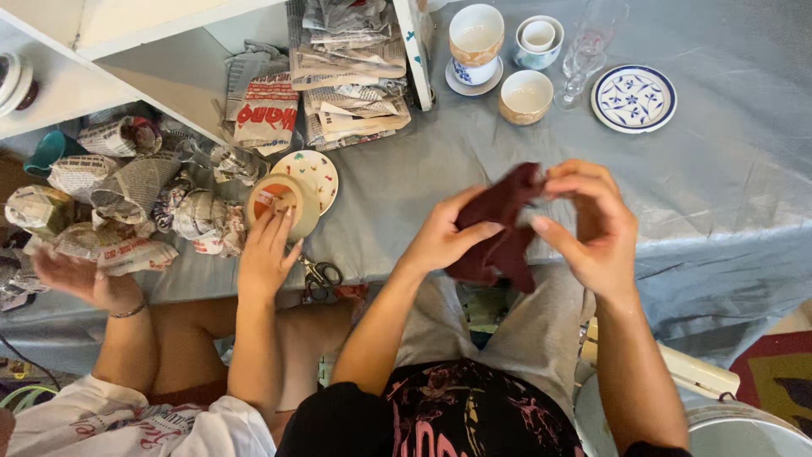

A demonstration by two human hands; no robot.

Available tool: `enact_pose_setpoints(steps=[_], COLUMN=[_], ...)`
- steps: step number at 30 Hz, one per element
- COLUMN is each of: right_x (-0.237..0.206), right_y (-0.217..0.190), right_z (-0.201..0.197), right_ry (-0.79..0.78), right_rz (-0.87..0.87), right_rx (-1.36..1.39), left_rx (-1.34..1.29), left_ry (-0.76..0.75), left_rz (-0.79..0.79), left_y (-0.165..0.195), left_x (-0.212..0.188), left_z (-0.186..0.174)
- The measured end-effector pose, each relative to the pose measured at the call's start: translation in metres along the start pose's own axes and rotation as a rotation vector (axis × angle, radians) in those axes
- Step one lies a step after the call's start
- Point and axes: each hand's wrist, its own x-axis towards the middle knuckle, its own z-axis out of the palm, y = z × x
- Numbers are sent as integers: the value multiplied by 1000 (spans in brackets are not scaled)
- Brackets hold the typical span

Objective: The person washes small glass cups in a large basin of water, rubbing each item by hand under the water. They then dry each glass with a maroon cloth, wiping its surfaces before setting it on the table.

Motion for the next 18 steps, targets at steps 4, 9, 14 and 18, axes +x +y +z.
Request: enact_pose_setpoints(steps=[4, 9, 14, 18], right_x=[-13, -59, -88, -98], right_y=[15, 50, 74, 74], right_z=[4, 19, -19, -30], right_ry=[-156, -388, -82, 140], right_rz=[186, 537, 730, 575], right_rx=[102, -80, 6, 896], left_rx=[-228, -171, -423, -774], left_ry=[146, 283, 360, 393], left_rz=[6, -2, -48, -178], left_y=[-52, -90, -65, -44], left_x=[-9, -9, -13, -23], left_z=[-1, -7, -9, -1])
